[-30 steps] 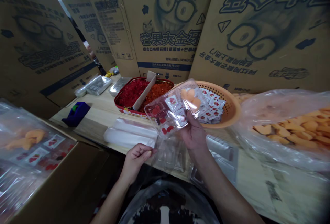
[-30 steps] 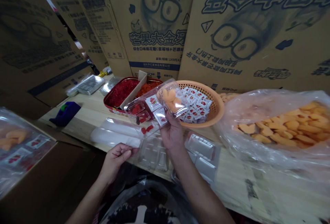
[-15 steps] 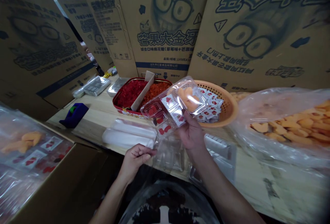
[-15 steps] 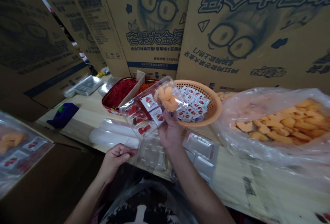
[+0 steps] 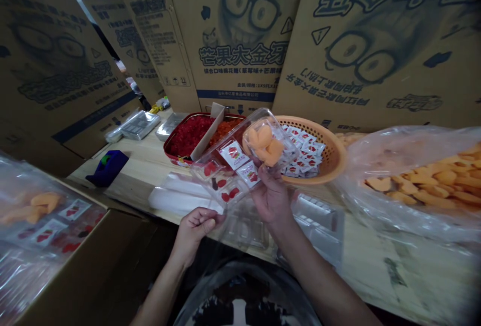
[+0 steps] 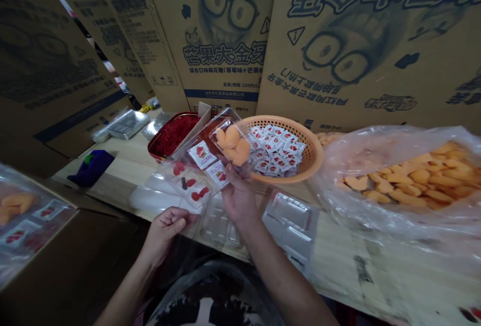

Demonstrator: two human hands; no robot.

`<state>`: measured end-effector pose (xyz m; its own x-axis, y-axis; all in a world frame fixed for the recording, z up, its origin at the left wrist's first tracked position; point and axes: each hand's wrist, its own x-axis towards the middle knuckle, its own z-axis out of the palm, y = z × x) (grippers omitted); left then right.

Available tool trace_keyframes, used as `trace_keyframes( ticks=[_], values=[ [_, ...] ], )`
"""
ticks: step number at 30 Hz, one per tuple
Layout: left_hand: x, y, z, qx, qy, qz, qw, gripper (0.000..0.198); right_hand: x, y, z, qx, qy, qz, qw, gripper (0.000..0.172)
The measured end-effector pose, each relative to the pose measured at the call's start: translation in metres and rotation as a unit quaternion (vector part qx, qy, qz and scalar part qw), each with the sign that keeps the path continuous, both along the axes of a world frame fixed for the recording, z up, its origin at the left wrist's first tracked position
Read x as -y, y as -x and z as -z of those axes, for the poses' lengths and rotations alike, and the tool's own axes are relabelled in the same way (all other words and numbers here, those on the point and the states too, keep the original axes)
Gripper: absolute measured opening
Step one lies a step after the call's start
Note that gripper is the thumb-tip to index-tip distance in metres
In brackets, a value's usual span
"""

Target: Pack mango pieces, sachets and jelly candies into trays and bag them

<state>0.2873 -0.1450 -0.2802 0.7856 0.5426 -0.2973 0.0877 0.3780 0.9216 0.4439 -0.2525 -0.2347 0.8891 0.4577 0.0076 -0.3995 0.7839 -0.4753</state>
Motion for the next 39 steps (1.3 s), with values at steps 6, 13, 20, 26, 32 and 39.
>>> trace_keyframes(
  ticks=[6, 13, 20, 26, 32, 39],
  values=[
    [0.001, 0.000, -0.005, 0.021, 0.038, -0.041, 0.998, 0.023, 0.005, -0.004, 0.005, 0.012, 0.042, 0.002, 0.999, 0.026],
    [-0.005, 0.001, -0.011, 0.034, 0.042, -0.065, 0.996, 0.023, 0.013, -0.012, 0.012, 0.022, 0.070, -0.028, 0.997, 0.023],
    [-0.009, 0.003, -0.014, 0.033, 0.009, -0.051, 0.998, 0.025, 0.013, -0.011, 0.009, 0.051, 0.112, -0.082, 0.989, 0.027],
    [-0.020, -0.010, -0.027, 0.017, -0.037, -0.038, 0.998, 0.024, -0.002, -0.001, 0.004, 0.078, 0.140, -0.132, 0.978, 0.030],
    [-0.027, -0.020, -0.031, 0.056, 0.096, -0.042, 0.993, 0.019, -0.008, 0.001, 0.002, 0.126, 0.166, -0.145, 0.967, 0.027],
    [-0.027, -0.014, -0.030, 0.051, 0.156, 0.008, 0.986, 0.018, -0.016, -0.013, 0.002, 0.126, 0.201, -0.083, 0.968, 0.054]
  ],
)
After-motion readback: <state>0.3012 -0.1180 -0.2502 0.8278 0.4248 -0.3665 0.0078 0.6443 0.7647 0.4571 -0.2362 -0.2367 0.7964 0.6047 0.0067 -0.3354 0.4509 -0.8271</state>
